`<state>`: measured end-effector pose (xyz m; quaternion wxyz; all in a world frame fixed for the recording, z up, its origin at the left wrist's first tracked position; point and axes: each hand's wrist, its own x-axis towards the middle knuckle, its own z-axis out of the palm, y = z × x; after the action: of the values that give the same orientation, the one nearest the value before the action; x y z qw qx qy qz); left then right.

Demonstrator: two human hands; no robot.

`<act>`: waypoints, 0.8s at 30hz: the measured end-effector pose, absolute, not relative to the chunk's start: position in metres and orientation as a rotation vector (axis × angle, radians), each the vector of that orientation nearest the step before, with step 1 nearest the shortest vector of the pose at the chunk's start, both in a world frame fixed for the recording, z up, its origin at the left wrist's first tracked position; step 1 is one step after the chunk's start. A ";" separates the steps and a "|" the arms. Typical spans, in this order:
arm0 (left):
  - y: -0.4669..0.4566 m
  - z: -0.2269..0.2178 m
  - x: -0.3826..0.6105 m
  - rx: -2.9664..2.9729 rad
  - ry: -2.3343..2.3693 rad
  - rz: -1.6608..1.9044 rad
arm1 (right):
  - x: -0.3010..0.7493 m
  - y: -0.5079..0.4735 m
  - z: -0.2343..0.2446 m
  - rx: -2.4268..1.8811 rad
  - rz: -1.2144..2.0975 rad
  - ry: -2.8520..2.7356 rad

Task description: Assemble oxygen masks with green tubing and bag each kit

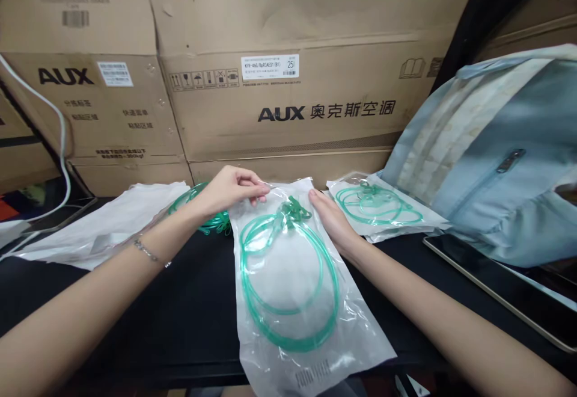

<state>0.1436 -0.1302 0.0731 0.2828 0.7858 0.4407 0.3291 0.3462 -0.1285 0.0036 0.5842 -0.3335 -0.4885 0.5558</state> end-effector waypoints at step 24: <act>-0.157 0.013 0.143 1.874 1.290 1.741 | 0.342 -0.135 0.005 -0.909 1.500 -1.025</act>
<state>0.1430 -0.1573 0.0128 0.1382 0.6478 0.4460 0.6019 0.3420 -0.1355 0.0053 0.5270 -0.3804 -0.4289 0.6274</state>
